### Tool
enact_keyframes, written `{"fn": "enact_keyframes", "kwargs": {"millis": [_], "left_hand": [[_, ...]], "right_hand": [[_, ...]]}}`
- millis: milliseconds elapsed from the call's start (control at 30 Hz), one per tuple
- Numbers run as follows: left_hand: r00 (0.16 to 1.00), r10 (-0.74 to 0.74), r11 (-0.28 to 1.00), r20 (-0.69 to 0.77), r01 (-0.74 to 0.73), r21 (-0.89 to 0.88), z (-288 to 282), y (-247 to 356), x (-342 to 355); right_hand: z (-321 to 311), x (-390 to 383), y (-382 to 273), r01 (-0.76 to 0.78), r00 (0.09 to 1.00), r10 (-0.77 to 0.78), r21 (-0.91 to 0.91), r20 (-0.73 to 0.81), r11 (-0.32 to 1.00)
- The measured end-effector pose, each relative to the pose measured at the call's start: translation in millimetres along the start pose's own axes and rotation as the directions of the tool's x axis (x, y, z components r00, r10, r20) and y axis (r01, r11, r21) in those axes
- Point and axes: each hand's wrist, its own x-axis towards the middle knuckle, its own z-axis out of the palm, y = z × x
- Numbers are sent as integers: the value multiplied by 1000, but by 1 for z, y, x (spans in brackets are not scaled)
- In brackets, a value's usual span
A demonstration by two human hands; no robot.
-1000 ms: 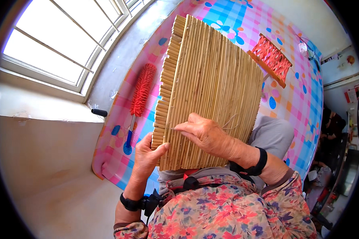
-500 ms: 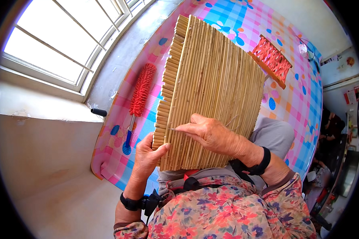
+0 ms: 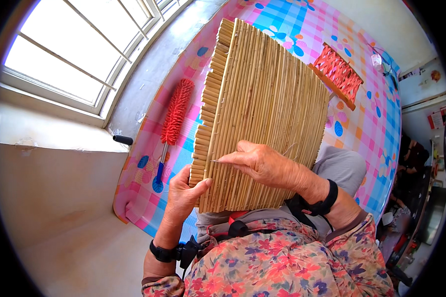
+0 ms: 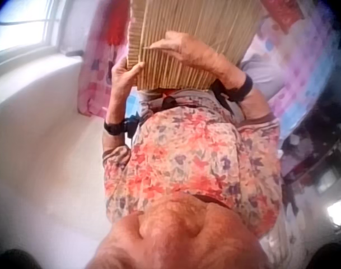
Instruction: The person weaves a mat using thin wooden sticks and white thread, threading the needle through the gaps and securing the edges by hand.
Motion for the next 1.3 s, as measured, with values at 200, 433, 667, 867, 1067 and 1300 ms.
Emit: {"fn": "enact_keyframes", "kwargs": {"millis": [200,433,667,867,1067,1300], "left_hand": [[1000,31,998,3,-31,48,0,0,-2],[998,56,989,0,-55,134,10,7,-9],[955,290,831,68,-286,477,45,22,-13],[770,540,441,340,-602,666,85,1,0],[676,394,273,622,-733,623,101,-19,3],[613,282,235,738,-790,566,102,-15,-8]], "right_hand": [[-4,4,-2,9,1000,-9,-14,20,1000],[-18,9,-29,-79,988,102,-184,117,980],[-35,-21,-51,-209,976,216,-192,16,959],[-37,-89,-32,-324,942,313,-89,-123,942],[10,-150,-2,-408,855,405,63,-322,911],[24,-171,-7,-452,820,489,187,-298,872]]}}
